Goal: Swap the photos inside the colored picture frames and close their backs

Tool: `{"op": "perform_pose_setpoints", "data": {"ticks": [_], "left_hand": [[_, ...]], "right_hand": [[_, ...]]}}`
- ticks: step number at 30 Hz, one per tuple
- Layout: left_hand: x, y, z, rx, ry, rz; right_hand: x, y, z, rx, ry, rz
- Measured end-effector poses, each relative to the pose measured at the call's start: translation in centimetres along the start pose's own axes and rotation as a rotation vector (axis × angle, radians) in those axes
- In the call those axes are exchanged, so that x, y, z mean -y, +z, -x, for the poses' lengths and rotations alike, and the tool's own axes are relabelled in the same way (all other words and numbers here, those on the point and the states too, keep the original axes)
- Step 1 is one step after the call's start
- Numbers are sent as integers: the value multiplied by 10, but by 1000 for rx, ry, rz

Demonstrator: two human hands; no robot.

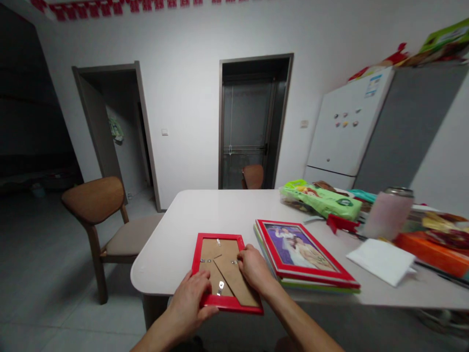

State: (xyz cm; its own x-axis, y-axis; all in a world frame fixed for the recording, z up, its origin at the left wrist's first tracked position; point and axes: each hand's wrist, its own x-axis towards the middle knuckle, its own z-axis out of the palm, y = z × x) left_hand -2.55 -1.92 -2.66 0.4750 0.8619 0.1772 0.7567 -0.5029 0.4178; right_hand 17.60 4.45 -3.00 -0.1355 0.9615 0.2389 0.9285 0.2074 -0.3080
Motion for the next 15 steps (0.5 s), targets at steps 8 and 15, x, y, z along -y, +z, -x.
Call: {"op": "perform_pose_setpoints", "data": {"ticks": [8,15], "left_hand": [[5,-1,0,-12,27,38],[7,3,1,-15,27,46]], "right_hand": [[4,3,3,-70,31,11],[31,-11,35,190,-295,-287]]}}
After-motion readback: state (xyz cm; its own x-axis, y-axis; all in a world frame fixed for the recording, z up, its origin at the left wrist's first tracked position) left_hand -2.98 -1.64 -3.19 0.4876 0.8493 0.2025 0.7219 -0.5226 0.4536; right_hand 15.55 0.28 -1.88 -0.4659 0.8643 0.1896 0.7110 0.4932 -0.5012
